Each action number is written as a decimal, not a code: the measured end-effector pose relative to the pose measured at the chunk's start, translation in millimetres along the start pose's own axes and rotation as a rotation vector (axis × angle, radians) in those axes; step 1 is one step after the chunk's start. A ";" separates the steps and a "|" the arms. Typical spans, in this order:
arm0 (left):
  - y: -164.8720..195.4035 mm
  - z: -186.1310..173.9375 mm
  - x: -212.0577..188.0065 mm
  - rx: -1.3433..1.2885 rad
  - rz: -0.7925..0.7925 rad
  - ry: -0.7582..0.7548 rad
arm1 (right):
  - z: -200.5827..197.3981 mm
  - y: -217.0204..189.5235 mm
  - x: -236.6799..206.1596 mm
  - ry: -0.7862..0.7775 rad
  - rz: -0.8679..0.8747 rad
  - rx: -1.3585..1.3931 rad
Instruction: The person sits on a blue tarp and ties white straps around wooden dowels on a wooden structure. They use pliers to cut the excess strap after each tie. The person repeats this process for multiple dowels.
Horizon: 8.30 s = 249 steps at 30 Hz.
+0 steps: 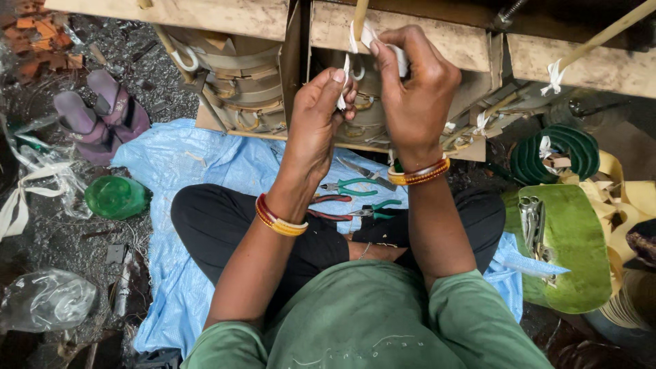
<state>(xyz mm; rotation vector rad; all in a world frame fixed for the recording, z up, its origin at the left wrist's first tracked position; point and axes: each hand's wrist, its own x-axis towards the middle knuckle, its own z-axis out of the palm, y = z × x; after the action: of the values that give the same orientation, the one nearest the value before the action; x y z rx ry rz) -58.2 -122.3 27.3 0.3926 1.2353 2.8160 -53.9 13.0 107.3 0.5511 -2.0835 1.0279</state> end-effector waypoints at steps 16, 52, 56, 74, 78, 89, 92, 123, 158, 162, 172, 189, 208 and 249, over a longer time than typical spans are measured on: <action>4.2 -8.1 0.0 -0.191 -0.050 -0.051 | 18.4 -9.2 -52.2 -0.032 0.027 -0.060; 8.5 8.5 3.6 -0.453 -0.118 0.197 | 64.5 35.8 -40.4 0.023 0.833 1.247; 3.2 13.3 0.0 -0.230 -0.031 0.268 | 44.5 21.0 -30.9 -0.076 0.786 1.215; 10.2 26.5 -5.6 0.358 0.298 0.305 | 52.2 0.2 -37.5 0.165 0.214 0.157; 16.3 32.3 -7.1 0.480 0.336 0.327 | 39.3 -4.3 -34.2 0.088 -0.078 -0.366; 39.8 1.1 1.0 1.515 0.952 0.264 | -20.3 -8.2 40.1 -0.311 -0.595 -0.537; 34.2 -2.2 4.3 1.689 0.904 0.271 | -24.4 -11.4 52.8 -0.374 -0.584 -0.525; 34.0 9.9 -18.3 1.285 0.869 0.241 | -28.5 -15.7 81.7 -0.937 -0.469 -0.111; 0.2 8.8 3.5 1.394 1.172 0.331 | -21.7 -27.6 102.0 -0.970 -0.010 -0.206; 17.8 4.5 -0.8 1.152 0.953 0.348 | -13.1 -24.9 88.9 -0.843 -0.735 -0.408; 42.8 0.8 6.1 1.073 0.814 0.190 | -13.2 2.9 97.0 -0.600 -1.576 -0.481; 21.1 -21.0 13.4 1.551 1.089 0.169 | -34.7 20.3 86.6 -0.635 -0.689 -0.286; -9.9 -8.9 21.9 0.422 0.723 -0.140 | -26.1 33.6 112.7 -1.072 -0.429 0.229; -13.7 48.1 -10.7 1.239 0.648 0.436 | 83.3 209.3 -296.2 -0.955 -0.091 -0.288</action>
<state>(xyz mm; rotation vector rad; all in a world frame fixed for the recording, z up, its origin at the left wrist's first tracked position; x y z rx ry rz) -36.8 -79.9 46.2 0.1877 3.3739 2.0907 -35.2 84.5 -257.5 1.1198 -2.9124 0.3929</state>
